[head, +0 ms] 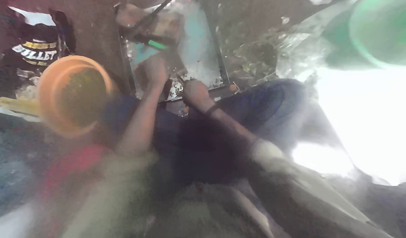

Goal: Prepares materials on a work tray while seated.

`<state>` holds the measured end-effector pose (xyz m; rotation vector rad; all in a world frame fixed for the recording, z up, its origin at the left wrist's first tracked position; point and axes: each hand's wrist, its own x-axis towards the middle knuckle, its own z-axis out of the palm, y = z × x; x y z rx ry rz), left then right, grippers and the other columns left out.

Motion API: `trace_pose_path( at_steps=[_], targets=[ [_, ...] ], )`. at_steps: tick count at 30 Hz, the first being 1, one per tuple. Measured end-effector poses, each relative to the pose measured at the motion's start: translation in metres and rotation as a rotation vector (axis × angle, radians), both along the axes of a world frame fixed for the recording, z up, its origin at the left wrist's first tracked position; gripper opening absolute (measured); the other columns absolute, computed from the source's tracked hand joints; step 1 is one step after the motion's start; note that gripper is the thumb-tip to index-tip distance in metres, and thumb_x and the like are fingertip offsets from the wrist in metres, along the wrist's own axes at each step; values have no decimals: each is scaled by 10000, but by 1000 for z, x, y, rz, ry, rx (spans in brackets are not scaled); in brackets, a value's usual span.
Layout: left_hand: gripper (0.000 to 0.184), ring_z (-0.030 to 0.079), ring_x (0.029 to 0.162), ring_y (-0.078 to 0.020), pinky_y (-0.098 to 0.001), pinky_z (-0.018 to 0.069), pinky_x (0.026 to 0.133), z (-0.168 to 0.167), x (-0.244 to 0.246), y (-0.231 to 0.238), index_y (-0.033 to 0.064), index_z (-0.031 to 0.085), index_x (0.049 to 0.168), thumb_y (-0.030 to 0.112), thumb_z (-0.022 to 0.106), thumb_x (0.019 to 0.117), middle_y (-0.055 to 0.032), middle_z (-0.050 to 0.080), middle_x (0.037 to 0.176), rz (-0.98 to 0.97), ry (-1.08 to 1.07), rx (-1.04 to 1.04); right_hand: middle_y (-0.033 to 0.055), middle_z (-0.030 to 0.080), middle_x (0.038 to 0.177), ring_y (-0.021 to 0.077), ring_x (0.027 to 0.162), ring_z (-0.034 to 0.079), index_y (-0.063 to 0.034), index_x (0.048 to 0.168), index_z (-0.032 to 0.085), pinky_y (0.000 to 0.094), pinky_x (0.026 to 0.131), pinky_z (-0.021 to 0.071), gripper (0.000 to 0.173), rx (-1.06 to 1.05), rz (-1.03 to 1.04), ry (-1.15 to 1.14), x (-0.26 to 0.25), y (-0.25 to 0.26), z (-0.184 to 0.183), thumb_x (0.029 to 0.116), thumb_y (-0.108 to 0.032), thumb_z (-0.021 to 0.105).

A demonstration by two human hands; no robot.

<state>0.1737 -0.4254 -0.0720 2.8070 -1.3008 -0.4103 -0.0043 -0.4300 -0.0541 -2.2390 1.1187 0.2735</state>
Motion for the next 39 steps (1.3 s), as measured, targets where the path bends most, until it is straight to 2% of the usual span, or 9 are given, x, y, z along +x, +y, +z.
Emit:
trace_pose_path(
  at_steps=[8, 15, 18, 21, 23, 27, 30, 36, 39],
  targets=[
    [218, 683, 1146, -403, -645, 539, 950, -14, 6, 0, 97, 766, 1118, 152, 643, 946, -188, 728, 1187, 20, -57, -40, 189, 725, 1145, 391, 1057, 709, -63, 1102, 728, 626, 803, 570, 345, -47, 71, -10, 80, -44, -22, 1056, -318, 500],
    [212, 693, 1127, -390, -650, 548, 927, -11, 4, 4, 132, 769, 1104, 206, 628, 965, -165, 735, 1176, 18, -57, -11, 192, 727, 1124, 392, 1045, 708, -72, 1105, 727, 626, 795, 570, 301, -39, 72, 46, 88, -36, -29, 1006, -310, 571],
    [196, 693, 1131, -389, -648, 538, 952, -6, 7, 0, 125, 776, 1090, 212, 659, 959, -172, 738, 1171, -12, -29, -18, 259, 691, 1159, 441, 1053, 699, 5, 1178, 673, 631, 784, 575, 301, -17, 42, 111, 69, -18, -24, 1010, -221, 567],
    [203, 695, 1126, -391, -651, 542, 947, -2, 5, 1, 133, 769, 1108, 230, 669, 961, -174, 737, 1168, -11, -17, -7, 257, 682, 979, 450, 907, 697, 7, 1003, 674, 633, 675, 572, 184, -78, 43, 7, 17, 11, -34, 935, -165, 675],
    [211, 687, 1145, -396, -649, 535, 958, -1, 1, 2, 134, 764, 1130, 208, 659, 963, -180, 729, 1193, -4, -11, -5, 249, 691, 964, 450, 897, 703, -9, 995, 679, 639, 671, 566, 167, -32, 29, 64, 5, 12, -28, 938, -166, 671],
    [251, 671, 1186, -372, -621, 529, 1003, -7, 3, 2, 109, 756, 1144, 260, 646, 977, -162, 710, 1246, 17, -71, -36, 235, 704, 1077, 421, 1003, 708, -10, 1060, 681, 628, 759, 570, 268, 27, 41, 170, 18, -8, -18, 1003, -250, 576],
    [246, 675, 1178, -363, -628, 544, 979, -12, 5, 6, 140, 756, 1137, 289, 661, 966, -146, 712, 1242, 0, -110, -47, 227, 702, 981, 416, 898, 712, -22, 995, 689, 620, 666, 574, 243, -49, -10, -6, 15, -9, -27, 940, -255, 649],
    [193, 669, 1194, -366, -610, 529, 1006, -13, 5, 6, 115, 770, 1106, 183, 656, 966, -146, 715, 1252, -52, -65, -87, 232, 691, 1171, 405, 1069, 698, 9, 1093, 690, 621, 792, 571, 279, 9, 33, 75, 52, -29, -10, 989, -229, 587],
    [210, 672, 1189, -350, -610, 535, 996, -16, 7, 8, 137, 774, 1103, 168, 632, 951, -122, 725, 1237, -40, -94, -94, 223, 709, 1144, 406, 1053, 703, -23, 1099, 712, 629, 793, 570, 297, -24, 58, 23, 73, -36, -19, 1010, -263, 562]
  ],
)
